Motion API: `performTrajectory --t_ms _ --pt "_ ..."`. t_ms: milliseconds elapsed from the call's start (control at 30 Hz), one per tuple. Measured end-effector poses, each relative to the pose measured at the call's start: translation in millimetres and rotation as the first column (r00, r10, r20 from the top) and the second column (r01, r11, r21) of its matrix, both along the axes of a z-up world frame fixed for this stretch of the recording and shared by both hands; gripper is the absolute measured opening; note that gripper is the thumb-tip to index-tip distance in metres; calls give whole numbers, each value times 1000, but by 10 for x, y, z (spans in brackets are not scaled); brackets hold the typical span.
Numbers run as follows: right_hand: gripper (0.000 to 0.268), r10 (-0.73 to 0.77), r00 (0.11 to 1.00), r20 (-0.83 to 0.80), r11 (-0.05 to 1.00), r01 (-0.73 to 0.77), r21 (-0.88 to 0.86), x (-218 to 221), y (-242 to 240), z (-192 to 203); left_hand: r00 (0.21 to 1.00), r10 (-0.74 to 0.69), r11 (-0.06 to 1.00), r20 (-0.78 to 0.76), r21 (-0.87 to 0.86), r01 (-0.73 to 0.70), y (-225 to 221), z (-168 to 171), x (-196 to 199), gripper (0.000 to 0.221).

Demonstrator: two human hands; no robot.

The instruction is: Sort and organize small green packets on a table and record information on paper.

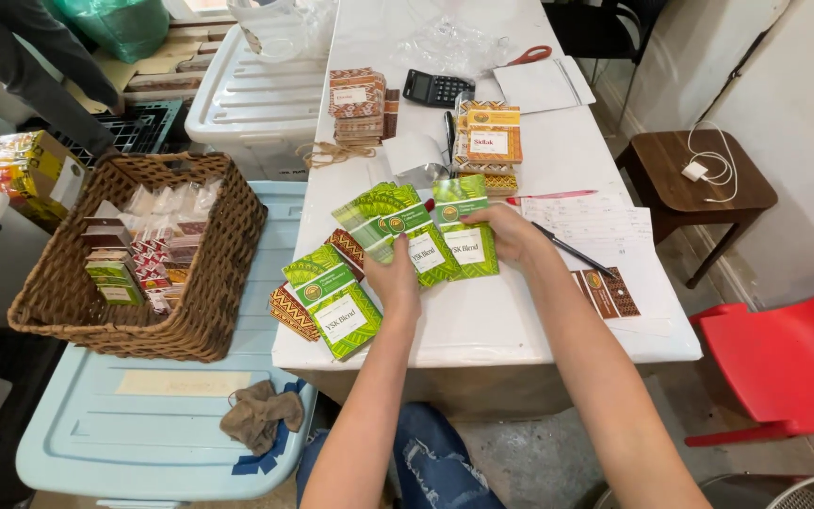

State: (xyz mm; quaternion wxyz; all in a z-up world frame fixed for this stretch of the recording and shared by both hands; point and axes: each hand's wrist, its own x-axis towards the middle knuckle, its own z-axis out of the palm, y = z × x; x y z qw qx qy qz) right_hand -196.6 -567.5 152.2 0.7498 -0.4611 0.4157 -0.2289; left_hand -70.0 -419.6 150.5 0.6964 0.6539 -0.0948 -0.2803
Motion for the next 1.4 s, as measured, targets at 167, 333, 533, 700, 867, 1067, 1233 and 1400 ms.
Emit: performTrajectory --t_ms 167,333,533,700,867,1067,1233,1400 --pt "53 -55 998 26 998 54 24 200 26 100 999 36 999 33 10 -36 -254 -81 204 49" --pt "53 -97 995 30 995 98 -21 345 -66 80 999 43 999 29 20 -44 -390 31 315 50" --pt "46 -127 992 11 983 128 -132 369 68 172 995 -56 996 -81 62 61 -253 624 151 87" --pt "41 -167 986 24 959 168 -228 218 187 256 991 -53 998 -125 -37 48 12 1180 128 95" --pt "44 -96 994 -51 957 78 -279 222 461 247 994 -41 977 -97 -212 20 431 1541 409 81" --pt "73 -141 962 -234 840 -9 -543 652 896 136 984 121 864 -129 -474 -169 1019 1230 673 54" --pt "75 -371 844 -388 664 -52 -746 1012 827 -56 968 23 926 -252 -359 -115 1625 804 849 58" --pt "91 -512 700 -498 464 -262 -846 1040 1209 267 947 -29 915 -320 -389 -103 2003 711 948 58"
